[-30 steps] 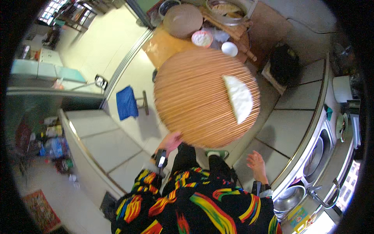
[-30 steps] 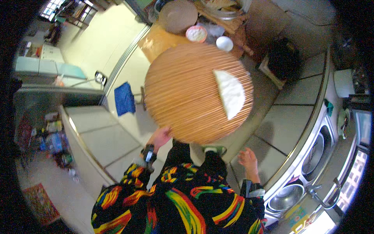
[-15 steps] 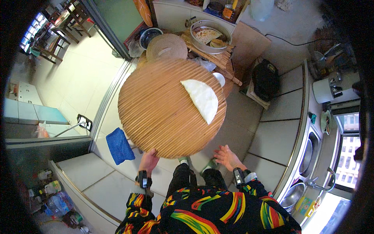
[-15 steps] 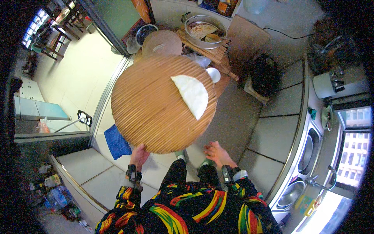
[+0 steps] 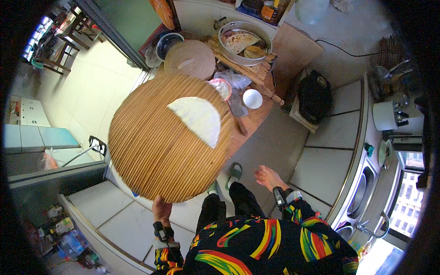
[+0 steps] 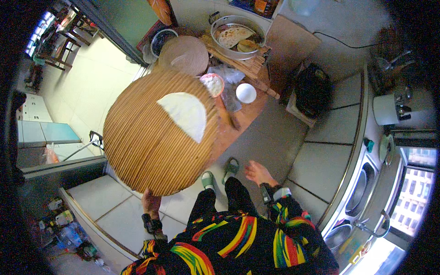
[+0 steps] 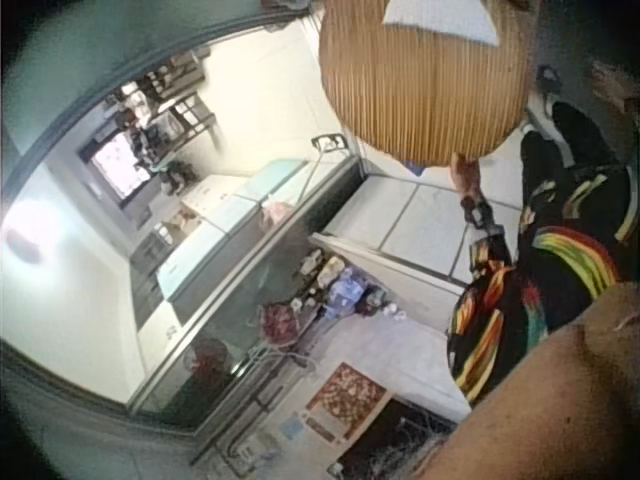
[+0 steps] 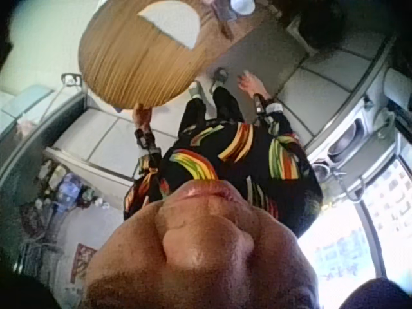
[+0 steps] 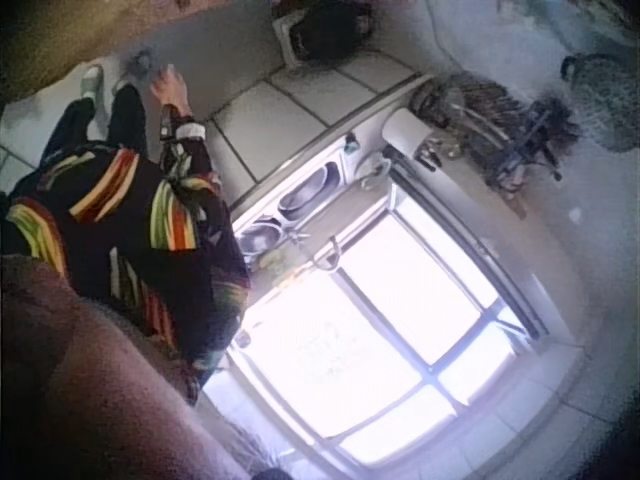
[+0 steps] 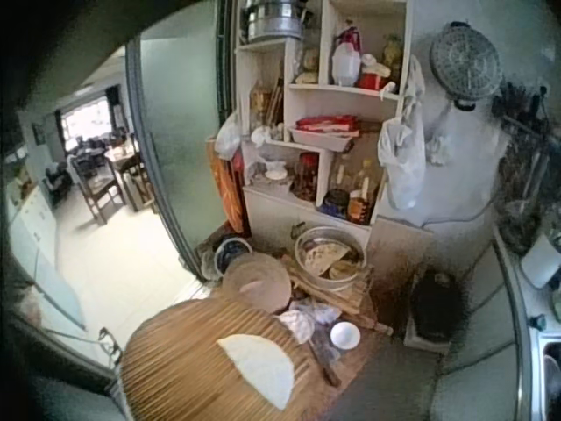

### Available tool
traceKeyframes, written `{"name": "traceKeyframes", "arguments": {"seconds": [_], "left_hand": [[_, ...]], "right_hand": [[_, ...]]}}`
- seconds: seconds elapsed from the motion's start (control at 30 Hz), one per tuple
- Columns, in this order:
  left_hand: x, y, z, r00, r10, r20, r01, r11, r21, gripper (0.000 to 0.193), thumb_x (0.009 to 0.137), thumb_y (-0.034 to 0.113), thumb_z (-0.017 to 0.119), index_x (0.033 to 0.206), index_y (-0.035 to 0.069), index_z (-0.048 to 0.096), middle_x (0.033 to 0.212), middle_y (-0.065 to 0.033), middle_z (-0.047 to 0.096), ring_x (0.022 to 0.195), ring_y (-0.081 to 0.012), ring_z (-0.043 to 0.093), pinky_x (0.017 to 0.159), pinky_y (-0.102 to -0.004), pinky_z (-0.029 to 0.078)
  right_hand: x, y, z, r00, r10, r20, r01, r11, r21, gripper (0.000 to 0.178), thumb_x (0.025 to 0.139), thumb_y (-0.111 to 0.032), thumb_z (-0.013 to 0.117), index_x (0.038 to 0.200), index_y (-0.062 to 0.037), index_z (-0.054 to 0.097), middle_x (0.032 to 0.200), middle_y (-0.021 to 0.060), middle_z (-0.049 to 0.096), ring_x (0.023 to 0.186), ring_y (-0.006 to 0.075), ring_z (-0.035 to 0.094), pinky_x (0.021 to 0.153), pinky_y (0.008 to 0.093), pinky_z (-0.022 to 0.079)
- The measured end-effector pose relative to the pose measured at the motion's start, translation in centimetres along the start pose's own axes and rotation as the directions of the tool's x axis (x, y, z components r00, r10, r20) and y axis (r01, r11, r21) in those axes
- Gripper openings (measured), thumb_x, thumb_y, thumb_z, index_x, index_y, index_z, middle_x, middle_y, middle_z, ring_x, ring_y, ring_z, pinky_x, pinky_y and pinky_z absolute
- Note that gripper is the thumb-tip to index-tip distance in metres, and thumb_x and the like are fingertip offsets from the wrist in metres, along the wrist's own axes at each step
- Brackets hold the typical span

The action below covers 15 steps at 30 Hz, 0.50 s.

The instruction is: The person wipes a wooden cutting board with a white cloth, then washes hands at the sink using soap and water. They dry hands with a purple cloth, wipe the sink area, and later wipe a dining chair with a light blue cloth.

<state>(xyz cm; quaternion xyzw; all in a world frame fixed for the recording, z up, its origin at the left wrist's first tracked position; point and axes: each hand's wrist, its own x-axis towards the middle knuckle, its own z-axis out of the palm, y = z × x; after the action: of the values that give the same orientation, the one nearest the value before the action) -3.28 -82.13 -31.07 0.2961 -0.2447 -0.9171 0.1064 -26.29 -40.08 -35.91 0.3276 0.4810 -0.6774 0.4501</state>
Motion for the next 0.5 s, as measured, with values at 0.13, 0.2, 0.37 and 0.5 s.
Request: {"name": "traceKeyframes", "arguments": {"seconds": [0.13, 0.2, 0.37, 0.5], "left_hand": [[-2.6, -0.6, -1.6, 0.975, 0.129, -0.179, -0.138, 0.990, -0.038, 0.051, 0.084, 0.022, 0.059, 0.130, 0.004, 0.044, 0.129, -0.0103, 0.051, 0.120, -0.0283, 0.047, 0.101, -0.0458, 0.036], [-3.5, -1.3, -2.6, 0.944, 0.176, -0.278, -0.198, 0.979, -0.051, 0.049, 0.086, 0.022, 0.057, 0.130, 0.004, 0.045, 0.128, -0.0105, 0.052, 0.119, -0.0281, 0.048, 0.101, -0.0460, 0.036], [-4.2, -0.9, -6.5, 0.895, 0.239, -0.377, -0.305, 0.944, -0.124, 0.046, 0.087, 0.020, 0.055, 0.129, 0.003, 0.045, 0.127, -0.0133, 0.052, 0.116, -0.0286, 0.049, 0.101, -0.0469, 0.036], [-2.3, 0.2, -9.4, 0.875, 0.266, -0.403, -0.357, 0.919, -0.168, 0.051, 0.085, 0.021, 0.058, 0.130, 0.003, 0.043, 0.132, -0.0135, 0.047, 0.121, -0.0298, 0.044, 0.104, -0.0494, 0.031]], "right_hand": [[4.4, -5.3, 1.9, 0.997, -0.037, 0.066, 0.052, 0.969, -0.243, 0.036, 0.088, -0.036, 0.058, 0.116, -0.0150, 0.050, 0.105, 0.0043, 0.060, 0.088, 0.0160, 0.058, 0.072, 0.0329, 0.049], [6.4, -7.7, 3.5, 0.992, -0.095, 0.084, 0.118, 0.931, -0.345, 0.034, 0.089, -0.038, 0.056, 0.115, -0.0152, 0.051, 0.103, 0.0031, 0.061, 0.085, 0.0152, 0.059, 0.071, 0.0324, 0.049], [12.1, -10.8, 9.1, 0.988, -0.034, 0.152, 0.092, 0.916, -0.390, 0.040, 0.092, -0.037, 0.049, 0.122, -0.0111, 0.048, 0.110, 0.0068, 0.059, 0.095, 0.0160, 0.057, 0.080, 0.0323, 0.046], [16.1, -9.4, 12.3, 0.990, 0.042, 0.133, -0.003, 0.961, -0.278, 0.037, 0.093, -0.034, 0.047, 0.123, -0.0124, 0.047, 0.112, 0.0081, 0.059, 0.097, 0.0174, 0.058, 0.081, 0.0321, 0.045]]}}
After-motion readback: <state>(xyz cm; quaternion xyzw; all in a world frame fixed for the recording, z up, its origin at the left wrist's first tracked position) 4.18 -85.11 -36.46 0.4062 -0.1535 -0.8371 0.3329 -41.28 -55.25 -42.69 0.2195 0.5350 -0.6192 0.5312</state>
